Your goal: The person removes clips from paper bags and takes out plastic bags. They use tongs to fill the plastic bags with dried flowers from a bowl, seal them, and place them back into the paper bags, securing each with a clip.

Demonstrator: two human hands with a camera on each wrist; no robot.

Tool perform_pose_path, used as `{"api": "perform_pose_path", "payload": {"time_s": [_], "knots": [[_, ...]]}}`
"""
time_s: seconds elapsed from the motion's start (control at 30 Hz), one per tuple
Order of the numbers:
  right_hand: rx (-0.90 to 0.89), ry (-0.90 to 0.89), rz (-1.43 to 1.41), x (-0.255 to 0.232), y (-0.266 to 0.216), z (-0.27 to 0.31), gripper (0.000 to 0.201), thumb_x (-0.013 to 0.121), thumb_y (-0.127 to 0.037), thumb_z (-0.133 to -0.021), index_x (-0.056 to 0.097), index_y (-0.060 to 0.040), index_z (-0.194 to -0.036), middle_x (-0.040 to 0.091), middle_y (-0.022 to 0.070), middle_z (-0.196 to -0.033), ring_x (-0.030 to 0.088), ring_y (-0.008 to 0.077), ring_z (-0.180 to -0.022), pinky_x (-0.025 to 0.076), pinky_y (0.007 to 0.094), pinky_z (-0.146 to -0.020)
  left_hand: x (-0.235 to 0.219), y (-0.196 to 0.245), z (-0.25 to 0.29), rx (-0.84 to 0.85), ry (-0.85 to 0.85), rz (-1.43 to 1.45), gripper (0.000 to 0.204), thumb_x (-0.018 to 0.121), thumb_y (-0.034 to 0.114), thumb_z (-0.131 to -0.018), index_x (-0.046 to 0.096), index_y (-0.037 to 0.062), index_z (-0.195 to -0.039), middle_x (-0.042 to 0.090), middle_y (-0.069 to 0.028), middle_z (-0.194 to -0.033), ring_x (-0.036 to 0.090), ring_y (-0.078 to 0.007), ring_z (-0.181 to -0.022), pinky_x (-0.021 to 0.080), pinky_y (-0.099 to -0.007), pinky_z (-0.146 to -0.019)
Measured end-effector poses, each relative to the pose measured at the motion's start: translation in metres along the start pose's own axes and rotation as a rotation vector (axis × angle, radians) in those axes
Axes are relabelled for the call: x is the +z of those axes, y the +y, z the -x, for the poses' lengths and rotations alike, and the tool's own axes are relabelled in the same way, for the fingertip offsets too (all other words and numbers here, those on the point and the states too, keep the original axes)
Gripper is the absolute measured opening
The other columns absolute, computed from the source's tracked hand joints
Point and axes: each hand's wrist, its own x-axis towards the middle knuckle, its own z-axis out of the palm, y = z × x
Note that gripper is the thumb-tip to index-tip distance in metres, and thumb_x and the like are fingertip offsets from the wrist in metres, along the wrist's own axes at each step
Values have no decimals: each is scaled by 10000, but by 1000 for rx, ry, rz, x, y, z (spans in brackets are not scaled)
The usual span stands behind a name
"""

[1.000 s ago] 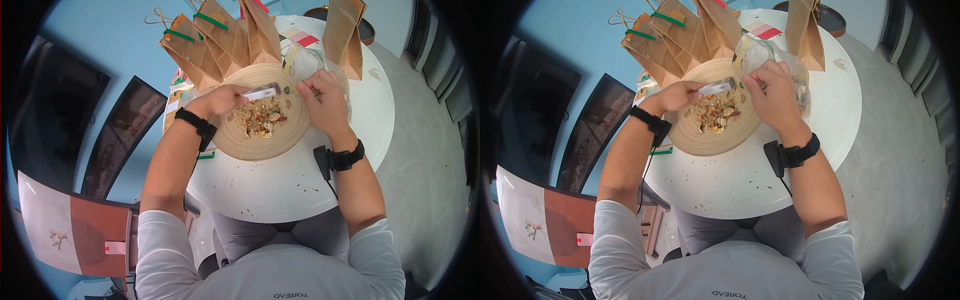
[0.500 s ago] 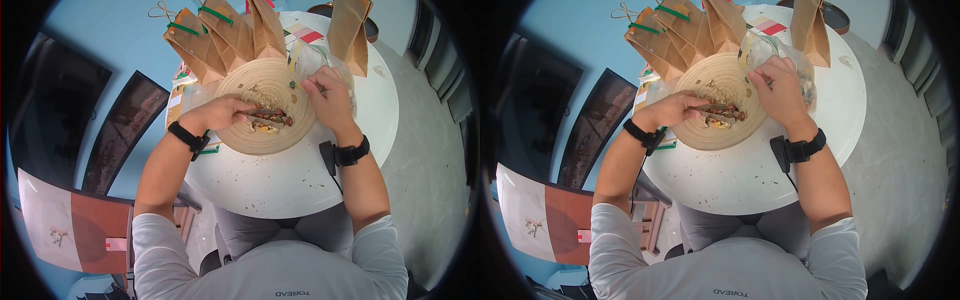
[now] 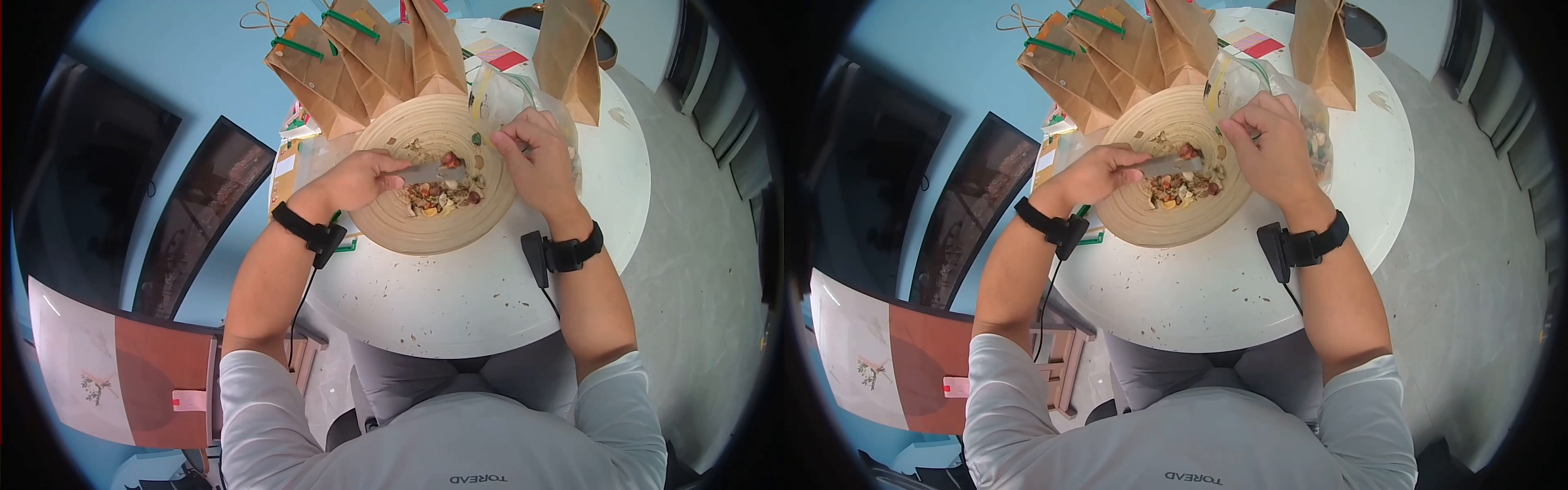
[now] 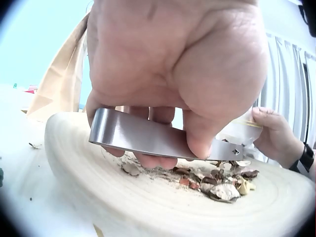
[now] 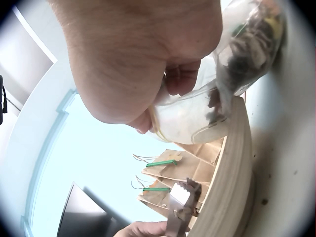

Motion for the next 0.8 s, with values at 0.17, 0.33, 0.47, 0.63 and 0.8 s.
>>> {"api": "perform_pose_path", "payload": {"time_s": [0.17,0.33,0.47,0.63,0.8], "knots": [[-43,-3,-6,1,2,1,108,791,-106,-890,738,-22,-848,639,50,-865,548,273,-921,482,376,-821,-31,5,-9,-29,114,173,380,701,188,-1030,679,34,-1376,749,-180,-1122,687,-269,-992,525,-346,-931],[-82,-40,-1,1,1,2,101,809,-102,-870,743,-30,-842,628,49,-856,541,273,-913,476,375,-811,-48,39,-39,1,149,100,404,691,171,-1036,649,11,-1404,718,-134,-1200,681,-258,-1077,531,-354,-952],[-117,-34,-4,0,1,1,98,814,-100,-863,748,-32,-841,625,49,-852,538,271,-910,474,372,-807,-25,71,-51,179,349,-364,404,719,137,-988,655,44,-1376,675,-149,-1114,648,-345,-1032,533,-410,-909],[-87,18,25,-3,1,0,101,808,-101,-872,749,-24,-847,630,48,-850,541,261,-901,478,367,-790,-29,64,-17,224,531,-540,446,762,94,-914,656,74,-1347,633,-148,-1069,612,-378,-1025,520,-446,-882],[-43,51,0,-3,-3,-2,103,795,-88,-892,745,-8,-854,638,52,-859,554,250,-910,490,354,-757,-28,36,72,262,215,-374,477,792,97,-877,689,90,-1343,637,-132,-1067,610,-348,-1032,515,-435,-888]]}}
